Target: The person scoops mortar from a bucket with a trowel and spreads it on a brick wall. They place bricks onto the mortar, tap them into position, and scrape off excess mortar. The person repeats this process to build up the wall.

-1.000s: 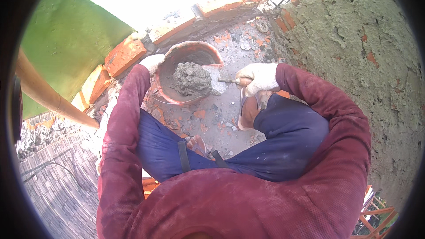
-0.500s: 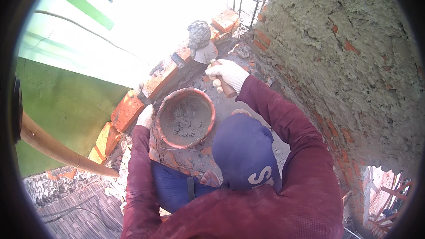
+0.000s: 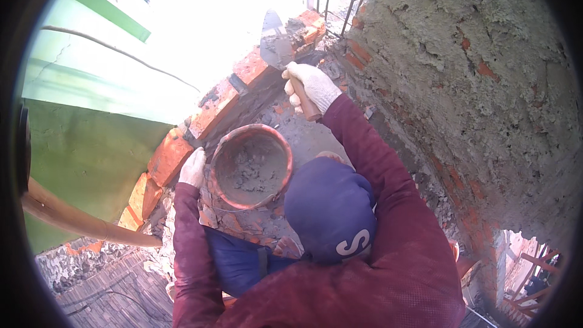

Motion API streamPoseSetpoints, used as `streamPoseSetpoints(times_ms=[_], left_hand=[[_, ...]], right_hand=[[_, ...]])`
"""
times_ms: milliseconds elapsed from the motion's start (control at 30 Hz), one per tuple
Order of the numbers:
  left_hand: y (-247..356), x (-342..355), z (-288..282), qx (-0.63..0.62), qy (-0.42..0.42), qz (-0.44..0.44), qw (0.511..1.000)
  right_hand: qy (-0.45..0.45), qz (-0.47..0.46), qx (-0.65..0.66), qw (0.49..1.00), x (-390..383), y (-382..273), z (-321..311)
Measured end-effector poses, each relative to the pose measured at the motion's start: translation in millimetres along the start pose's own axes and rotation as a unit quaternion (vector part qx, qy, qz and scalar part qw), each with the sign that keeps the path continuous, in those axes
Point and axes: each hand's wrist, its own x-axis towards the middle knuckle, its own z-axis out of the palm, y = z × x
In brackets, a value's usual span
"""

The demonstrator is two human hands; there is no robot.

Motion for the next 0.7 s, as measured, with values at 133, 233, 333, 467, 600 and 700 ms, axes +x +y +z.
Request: streamPoseSetpoints(times_ms=[133, 233, 333, 467, 600, 700], left_hand=[[51, -28, -17, 0.059, 0.043, 0.051, 0.996], [73, -35, -22, 0.044, 0.058, 0.056, 0.996], [80, -36, -23, 0.058, 0.056, 0.066, 0.995], [79, -37, -26, 0.061, 0.048, 0.088, 0.993], [81, -40, -29, 0.067, 0.043, 0.083, 0.993], [85, -39, -28, 0.083, 0.041, 0.067, 0.994]], right_hand=[[0.147, 0.033, -0.154, 0.976, -14, 3, -24], [0.135, 0.045, -0.213, 0.967, 5, 11, -40], [0.133, 0.064, -0.258, 0.955, 31, 5, -44], [0.14, 0.143, -0.26, 0.945, 43, -30, -36], [0.086, 0.081, -0.485, 0.866, 14, -56, -27], [0.069, 0.073, -0.64, 0.761, 2, -59, -23]])
